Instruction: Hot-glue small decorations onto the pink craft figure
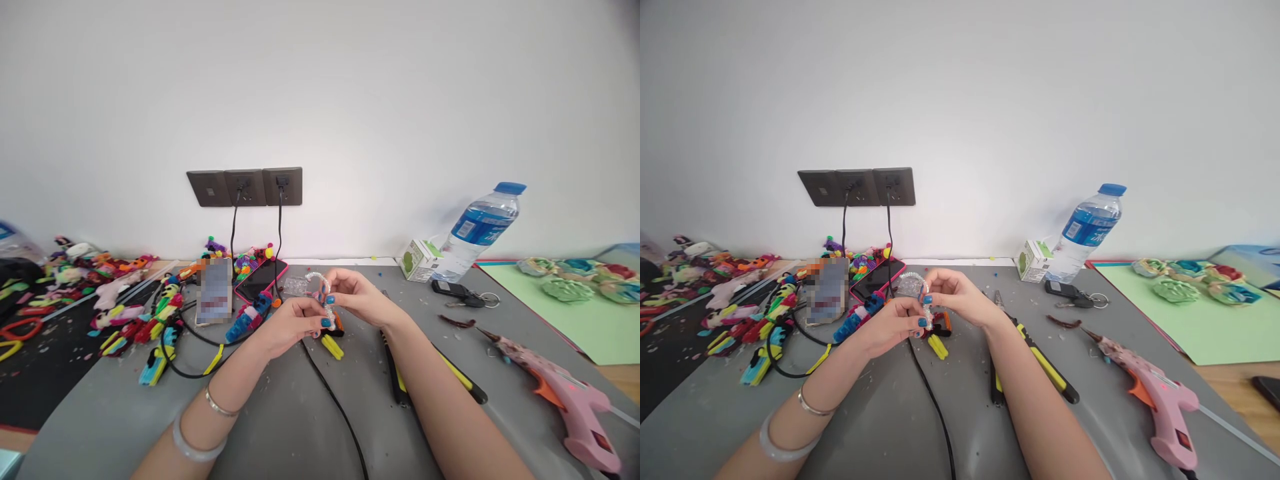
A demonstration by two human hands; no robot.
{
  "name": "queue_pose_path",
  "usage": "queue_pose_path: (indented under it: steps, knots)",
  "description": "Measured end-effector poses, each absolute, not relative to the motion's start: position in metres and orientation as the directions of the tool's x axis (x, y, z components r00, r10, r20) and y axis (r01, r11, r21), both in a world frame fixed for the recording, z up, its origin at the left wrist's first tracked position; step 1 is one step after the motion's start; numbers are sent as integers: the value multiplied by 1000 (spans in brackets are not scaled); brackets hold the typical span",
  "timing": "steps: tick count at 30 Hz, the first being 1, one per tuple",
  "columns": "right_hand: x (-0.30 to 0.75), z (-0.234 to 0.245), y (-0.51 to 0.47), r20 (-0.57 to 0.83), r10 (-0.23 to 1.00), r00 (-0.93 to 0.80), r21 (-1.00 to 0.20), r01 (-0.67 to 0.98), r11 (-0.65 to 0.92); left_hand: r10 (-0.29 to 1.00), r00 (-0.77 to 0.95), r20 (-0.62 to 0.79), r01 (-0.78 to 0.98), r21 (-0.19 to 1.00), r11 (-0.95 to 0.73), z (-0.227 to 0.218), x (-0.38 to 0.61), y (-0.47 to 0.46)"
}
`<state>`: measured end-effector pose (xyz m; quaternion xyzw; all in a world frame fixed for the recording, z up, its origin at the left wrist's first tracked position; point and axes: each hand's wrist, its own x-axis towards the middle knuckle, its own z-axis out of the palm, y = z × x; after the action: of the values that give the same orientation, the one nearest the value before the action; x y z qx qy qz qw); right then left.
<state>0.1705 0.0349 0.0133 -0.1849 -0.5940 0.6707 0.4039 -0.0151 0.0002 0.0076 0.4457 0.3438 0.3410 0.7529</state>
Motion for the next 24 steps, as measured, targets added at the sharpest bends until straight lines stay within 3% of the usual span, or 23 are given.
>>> queue_pose_path:
  steps: [8, 19, 24]
  knots:
    - [168, 15, 37, 186, 843, -504, -975, -198, 97, 932, 355, -74, -68, 992, 105, 8, -12, 3]
    - [165, 13, 39, 143, 876, -460, -963, -269, 16, 959, 278, -50, -141, 986, 92, 9, -9, 3]
    - [169, 12, 41, 131, 873, -471, -966, -258, 6, 955, 295, -6, -41, 999, 19, 7, -12, 5]
